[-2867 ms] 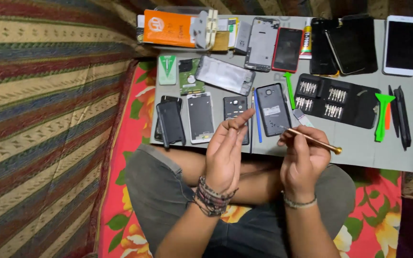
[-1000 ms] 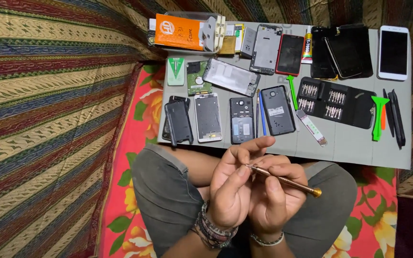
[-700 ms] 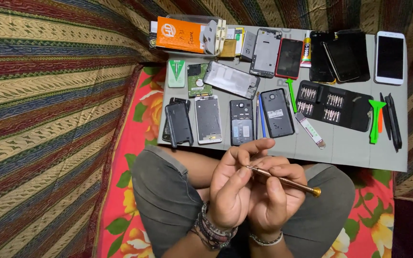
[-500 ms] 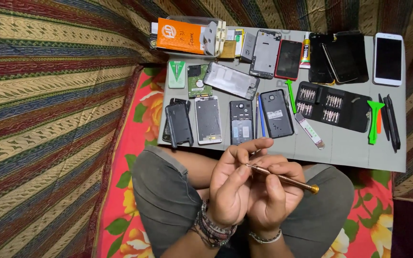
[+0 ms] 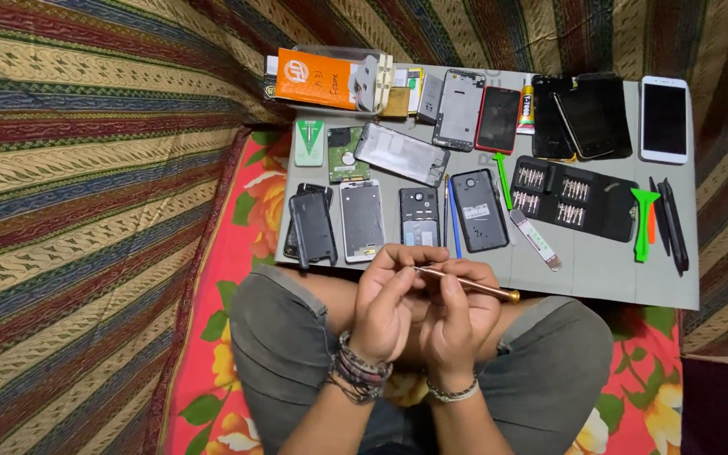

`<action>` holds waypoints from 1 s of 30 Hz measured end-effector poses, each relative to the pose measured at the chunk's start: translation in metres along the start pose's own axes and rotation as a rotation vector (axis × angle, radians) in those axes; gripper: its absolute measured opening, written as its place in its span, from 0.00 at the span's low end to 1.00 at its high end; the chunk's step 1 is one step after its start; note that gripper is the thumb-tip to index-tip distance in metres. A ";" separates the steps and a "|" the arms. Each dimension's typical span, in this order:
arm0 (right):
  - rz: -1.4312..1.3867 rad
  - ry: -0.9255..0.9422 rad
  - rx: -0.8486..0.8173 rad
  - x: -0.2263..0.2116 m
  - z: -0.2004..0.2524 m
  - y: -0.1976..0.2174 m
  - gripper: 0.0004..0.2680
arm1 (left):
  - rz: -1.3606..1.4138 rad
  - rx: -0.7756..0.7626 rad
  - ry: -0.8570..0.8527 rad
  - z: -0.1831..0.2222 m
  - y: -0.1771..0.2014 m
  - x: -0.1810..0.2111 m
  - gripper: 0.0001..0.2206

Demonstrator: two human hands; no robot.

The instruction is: Prying the back covers off several smartphones using a small repair tool to access internal components.

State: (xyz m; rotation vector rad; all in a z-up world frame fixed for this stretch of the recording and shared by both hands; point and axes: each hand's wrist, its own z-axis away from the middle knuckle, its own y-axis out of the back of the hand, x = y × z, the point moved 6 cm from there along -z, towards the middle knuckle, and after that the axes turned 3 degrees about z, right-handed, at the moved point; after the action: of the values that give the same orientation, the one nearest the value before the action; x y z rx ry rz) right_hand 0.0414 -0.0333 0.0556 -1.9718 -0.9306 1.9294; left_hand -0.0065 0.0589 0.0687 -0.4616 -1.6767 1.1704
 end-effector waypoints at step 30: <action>0.250 0.090 -0.114 -0.034 0.005 -0.009 0.03 | -0.460 -0.243 -0.129 0.008 -0.019 0.034 0.02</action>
State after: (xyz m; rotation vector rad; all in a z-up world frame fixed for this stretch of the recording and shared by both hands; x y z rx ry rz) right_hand 0.0367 -0.0470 0.0881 -2.3172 -0.8214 1.9311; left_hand -0.0243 0.0715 0.1015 -0.1332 -1.9185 0.6752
